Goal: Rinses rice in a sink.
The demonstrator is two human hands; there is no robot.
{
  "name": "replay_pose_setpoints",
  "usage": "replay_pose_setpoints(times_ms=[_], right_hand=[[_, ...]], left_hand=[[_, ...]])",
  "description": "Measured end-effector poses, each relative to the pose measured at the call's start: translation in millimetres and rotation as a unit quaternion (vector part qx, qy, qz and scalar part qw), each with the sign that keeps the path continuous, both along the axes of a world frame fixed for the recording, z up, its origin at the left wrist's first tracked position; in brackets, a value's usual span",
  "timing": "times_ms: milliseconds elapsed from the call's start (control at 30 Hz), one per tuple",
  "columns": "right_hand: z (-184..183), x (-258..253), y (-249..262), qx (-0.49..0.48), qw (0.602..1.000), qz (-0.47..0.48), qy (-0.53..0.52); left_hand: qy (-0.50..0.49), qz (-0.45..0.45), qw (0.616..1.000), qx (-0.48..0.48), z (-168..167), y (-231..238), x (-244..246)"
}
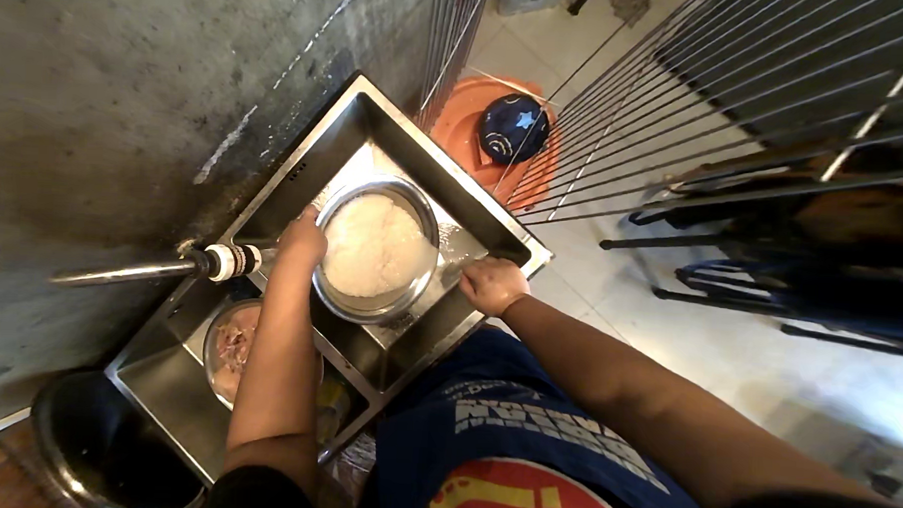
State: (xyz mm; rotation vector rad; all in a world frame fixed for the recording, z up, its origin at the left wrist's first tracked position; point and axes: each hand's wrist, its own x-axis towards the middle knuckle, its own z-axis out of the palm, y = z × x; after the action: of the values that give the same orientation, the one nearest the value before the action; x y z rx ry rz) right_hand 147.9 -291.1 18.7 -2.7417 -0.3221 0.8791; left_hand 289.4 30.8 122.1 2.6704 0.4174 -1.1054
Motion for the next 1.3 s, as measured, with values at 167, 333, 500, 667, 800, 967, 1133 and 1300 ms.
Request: replay_pose_setpoints(times_ms=[167, 333, 500, 667, 800, 967, 1133, 1300], right_hand=[[-2, 1, -1, -0.002, 1.000, 0.004, 0.015], [-3, -1, -2, 0.010, 1.000, 0.003, 0.000], [-5, -2, -3, 0.010, 1.000, 0.002, 0.001], [-6, -2, -3, 0.008, 1.000, 0.005, -0.014], [-4, -1, -1, 0.006, 1.000, -0.001, -0.001], [-5, 0, -2, 0.000, 1.000, -0.001, 0.012], [-5, 1, -2, -0.001, 1.000, -0.004, 0.017], [-5, 1, -2, 0.001, 1.000, -0.008, 0.025]], left_hand=[[-0.002, 0.049, 0.999, 0.021, -17, 21, 3], [0.005, 0.093, 0.996, 0.003, -57, 55, 5], [-0.004, 0.112, 0.994, -0.018, -92, 81, 2], [-0.015, 0.131, 0.991, -0.028, -97, 78, 2], [-0.033, 0.166, 0.984, -0.053, -98, 69, 2], [-0.086, 0.185, 0.979, -0.025, -97, 51, 2], [-0.157, 0.177, 0.959, -0.158, -112, 31, -4], [-0.104, 0.370, 0.897, -0.217, -142, 15, -33]])
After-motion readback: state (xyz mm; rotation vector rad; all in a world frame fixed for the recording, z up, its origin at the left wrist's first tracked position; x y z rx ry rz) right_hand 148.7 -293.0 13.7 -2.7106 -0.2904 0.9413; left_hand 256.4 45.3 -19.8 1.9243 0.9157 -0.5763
